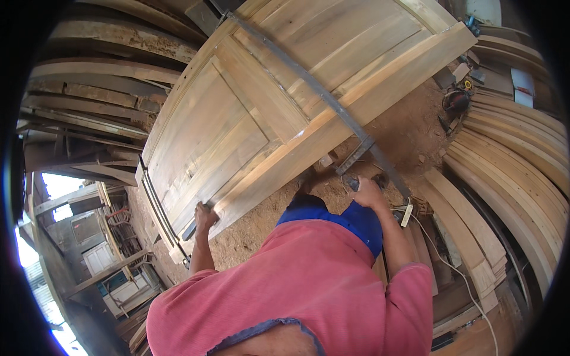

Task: The person assembles a wood door by using a metal bar clamp to hold the frame pieces together and striking a wood block with a hammer to align the panels.

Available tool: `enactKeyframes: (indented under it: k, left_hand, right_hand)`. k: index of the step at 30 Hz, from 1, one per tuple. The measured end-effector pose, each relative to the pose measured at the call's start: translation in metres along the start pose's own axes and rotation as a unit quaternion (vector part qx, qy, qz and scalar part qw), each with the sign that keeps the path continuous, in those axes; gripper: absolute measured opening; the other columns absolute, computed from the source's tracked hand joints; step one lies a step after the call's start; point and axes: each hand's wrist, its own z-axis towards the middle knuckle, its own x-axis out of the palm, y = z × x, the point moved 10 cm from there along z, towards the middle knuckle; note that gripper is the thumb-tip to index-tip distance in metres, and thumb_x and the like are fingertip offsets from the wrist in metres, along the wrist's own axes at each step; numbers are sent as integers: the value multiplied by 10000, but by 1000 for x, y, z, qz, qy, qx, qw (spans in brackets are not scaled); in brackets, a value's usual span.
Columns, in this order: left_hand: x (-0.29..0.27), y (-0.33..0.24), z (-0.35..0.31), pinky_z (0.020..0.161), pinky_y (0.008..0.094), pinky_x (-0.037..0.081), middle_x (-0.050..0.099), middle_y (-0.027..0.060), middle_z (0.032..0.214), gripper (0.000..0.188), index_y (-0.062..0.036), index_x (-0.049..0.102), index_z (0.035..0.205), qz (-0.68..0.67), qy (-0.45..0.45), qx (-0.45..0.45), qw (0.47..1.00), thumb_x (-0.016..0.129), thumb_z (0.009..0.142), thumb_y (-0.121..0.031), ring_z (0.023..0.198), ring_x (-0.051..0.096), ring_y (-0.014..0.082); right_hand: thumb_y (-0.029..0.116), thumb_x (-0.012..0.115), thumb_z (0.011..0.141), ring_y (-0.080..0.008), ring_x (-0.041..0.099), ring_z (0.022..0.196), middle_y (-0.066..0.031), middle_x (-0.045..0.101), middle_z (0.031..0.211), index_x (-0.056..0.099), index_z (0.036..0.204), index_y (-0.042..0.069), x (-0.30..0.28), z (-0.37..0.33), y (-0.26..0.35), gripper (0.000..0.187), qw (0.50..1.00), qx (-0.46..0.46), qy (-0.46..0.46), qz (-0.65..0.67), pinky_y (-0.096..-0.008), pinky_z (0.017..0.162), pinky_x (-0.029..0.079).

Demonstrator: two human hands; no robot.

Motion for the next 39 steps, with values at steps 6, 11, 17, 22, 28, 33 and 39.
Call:
enactKeyframes:
  k: [6, 11, 17, 22, 28, 33, 39]
  left_hand:
    - [49, 73, 39, 1106, 521, 320, 454, 303, 1343, 758, 10, 280, 1483, -6, 92, 19, 996, 592, 858, -283, 1247, 444, 468]
    - [46, 126, 30, 1081, 526, 328, 488, 270, 1286, 867, 2, 309, 1439, -28, 84, 170, 981, 687, 685, -197, 1214, 432, 449]
    - [53, 133, 68, 862, 487, 502, 646, 247, 1020, 619, -49, 517, 1243, -20, 232, 178, 956, 682, 666, -202, 968, 617, 441]
    - [13, 36, 80, 748, 476, 503, 666, 226, 847, 352, -32, 620, 969, -77, 302, 285, 906, 650, 667, -209, 802, 645, 402]
    - [-29, -151, 47, 613, 429, 474, 563, 173, 712, 317, 13, 548, 1021, -375, 281, 317, 825, 617, 752, -142, 658, 602, 281]
    - [-92, -324, -47, 703, 449, 491, 607, 224, 828, 388, 13, 528, 1092, -453, 203, 506, 705, 632, 765, -169, 739, 606, 404]
    - [-113, -404, -137, 921, 481, 460, 635, 219, 1103, 454, -67, 596, 1192, -294, 243, 784, 490, 584, 740, -109, 1049, 584, 394]
  right_hand:
    - [236, 752, 770, -409, 622, 1098, -287, 644, 1148, 604, 1193, -20, -14, -38, 22, 516, 973, 134, -177, -68, -485, 946, 486]
    - [191, 700, 820, -385, 647, 988, -250, 643, 1103, 623, 1116, -5, -24, -92, 120, 363, 881, 96, -445, -126, -453, 880, 509]
    - [203, 636, 850, -342, 674, 858, -202, 684, 906, 643, 1011, -14, 54, -40, 213, 270, 960, -13, -252, 119, -412, 792, 527]
    - [217, 649, 863, -312, 686, 862, -197, 697, 910, 645, 1047, -13, 125, -24, 275, 295, 995, -69, -1, 76, -386, 794, 532]
    - [261, 647, 918, -226, 657, 952, -135, 686, 1082, 600, 1192, -33, 168, -32, 330, 405, 965, -120, 69, 223, -359, 824, 517]
    - [332, 651, 937, -219, 628, 987, -155, 661, 1109, 561, 1273, -35, 94, -20, 309, 506, 881, -152, -157, 420, -359, 928, 473]
    - [227, 567, 1018, -178, 629, 914, -79, 649, 968, 600, 1125, 18, 20, -82, 213, 237, 585, -107, -365, 717, -356, 831, 539]
